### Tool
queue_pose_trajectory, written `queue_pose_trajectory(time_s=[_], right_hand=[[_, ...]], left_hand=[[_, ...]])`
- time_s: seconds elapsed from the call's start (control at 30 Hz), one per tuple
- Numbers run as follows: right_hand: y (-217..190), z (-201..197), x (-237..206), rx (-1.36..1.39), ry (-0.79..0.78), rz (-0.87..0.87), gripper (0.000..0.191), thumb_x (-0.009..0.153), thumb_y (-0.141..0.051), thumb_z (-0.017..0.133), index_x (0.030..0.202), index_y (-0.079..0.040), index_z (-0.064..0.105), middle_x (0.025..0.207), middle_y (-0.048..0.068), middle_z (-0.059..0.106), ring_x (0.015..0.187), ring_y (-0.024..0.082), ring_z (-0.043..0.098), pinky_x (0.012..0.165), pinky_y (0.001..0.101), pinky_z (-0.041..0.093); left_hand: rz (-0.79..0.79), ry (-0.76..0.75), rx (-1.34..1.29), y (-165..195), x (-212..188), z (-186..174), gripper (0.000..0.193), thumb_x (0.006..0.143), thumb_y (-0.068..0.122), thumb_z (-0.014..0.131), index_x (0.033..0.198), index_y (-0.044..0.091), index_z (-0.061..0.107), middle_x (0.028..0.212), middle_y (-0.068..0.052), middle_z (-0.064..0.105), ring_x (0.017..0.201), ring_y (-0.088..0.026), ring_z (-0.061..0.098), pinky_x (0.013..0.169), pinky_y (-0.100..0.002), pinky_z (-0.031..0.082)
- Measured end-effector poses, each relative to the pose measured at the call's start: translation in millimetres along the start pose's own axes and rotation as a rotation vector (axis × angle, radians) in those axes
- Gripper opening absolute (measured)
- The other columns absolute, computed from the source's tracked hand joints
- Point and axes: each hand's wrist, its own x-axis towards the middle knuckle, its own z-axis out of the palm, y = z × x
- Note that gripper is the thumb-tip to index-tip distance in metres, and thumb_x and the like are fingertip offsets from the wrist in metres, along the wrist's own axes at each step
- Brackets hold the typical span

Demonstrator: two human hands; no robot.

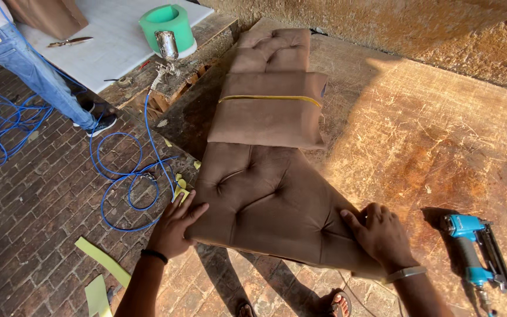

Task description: The person staples brown fabric onto a wooden frame using a pneumatic staple gun, then places a tufted cushion on the frame and staples a gold zipper strip along the seam. The person trims excess fabric with scissors and adjusts the cushion and fabric edges.

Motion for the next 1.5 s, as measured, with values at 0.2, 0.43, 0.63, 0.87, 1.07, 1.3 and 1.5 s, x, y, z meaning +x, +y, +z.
queue_pose_trajectory(time_s=[0.2,0.43,0.63,0.87,1.07,1.3,1.5], right_hand=[[-115,56,-87,0.042,-0.021,-0.090,0.067,0.098,-0.068,0.033,0.132,-0.014,0.051,0.107,0.025,0.071,0.096,0.038,0.072,0.084,0.0472,0.061],[-239,54,-99,0.395,-0.137,0.073,0.100,0.091,-0.075,0.041,0.151,0.002,0.020,0.123,0.031,0.064,0.104,0.040,0.074,0.095,0.0468,0.059],[-344,41,-80,0.553,-0.445,-0.084,0.092,0.087,-0.052,0.069,0.148,0.000,0.024,0.140,0.027,0.054,0.119,0.037,0.070,0.102,0.0409,0.060],[-377,77,11,0.924,-0.595,-0.542,0.075,0.093,-0.034,0.069,0.151,-0.002,0.034,0.151,0.022,0.049,0.138,0.031,0.053,0.112,0.0421,0.047],[-263,49,104,1.493,-0.241,-0.003,0.054,0.101,-0.035,0.042,0.147,-0.008,0.047,0.145,0.021,0.059,0.127,0.035,0.063,0.108,0.0479,0.051],[-241,40,168,1.865,-0.073,-0.025,0.039,0.109,-0.044,0.055,0.100,-0.006,0.059,0.082,0.010,0.066,0.072,0.021,0.064,0.065,0.0350,0.051],[-243,53,153,1.684,0.178,0.008,0.029,0.102,-0.021,0.063,0.077,-0.006,0.067,0.057,0.003,0.057,0.047,0.013,0.049,0.047,0.0286,0.041]], left_hand=[[-0.733,0.338,-0.387,-110,36,15,0.071,0.077,0.039,0.086,0.142,0.028,0.059,0.165,-0.017,0.035,0.142,-0.036,0.045,0.110,-0.043,0.046],[-0.529,0.200,-1.320,13,9,93,0.115,0.084,0.053,0.071,0.163,0.010,0.000,0.162,-0.021,0.030,0.146,-0.035,0.039,0.116,-0.045,0.037],[-0.450,0.247,-1.225,-81,73,31,0.126,0.075,0.057,0.080,0.163,0.005,0.005,0.157,-0.027,0.040,0.143,-0.038,0.045,0.115,-0.045,0.039],[-0.579,0.398,-0.384,-158,153,-14,0.078,0.089,0.034,0.074,0.158,0.018,0.042,0.157,-0.017,0.051,0.138,-0.040,0.054,0.111,-0.048,0.046],[-0.391,0.463,-0.192,-148,157,-10,0.080,0.092,0.034,0.065,0.160,0.004,0.035,0.166,-0.026,0.032,0.152,-0.043,0.032,0.120,-0.055,0.029],[-0.037,0.298,-0.179,-43,282,-11,0.081,0.095,0.058,0.060,0.158,0.013,0.037,0.167,-0.021,0.022,0.156,-0.039,0.016,0.124,-0.060,0.011],[0.301,0.071,-0.106,50,367,-18,0.077,0.098,0.061,0.048,0.161,0.021,0.029,0.169,-0.019,0.016,0.156,-0.037,0.012,0.123,-0.060,0.007]])
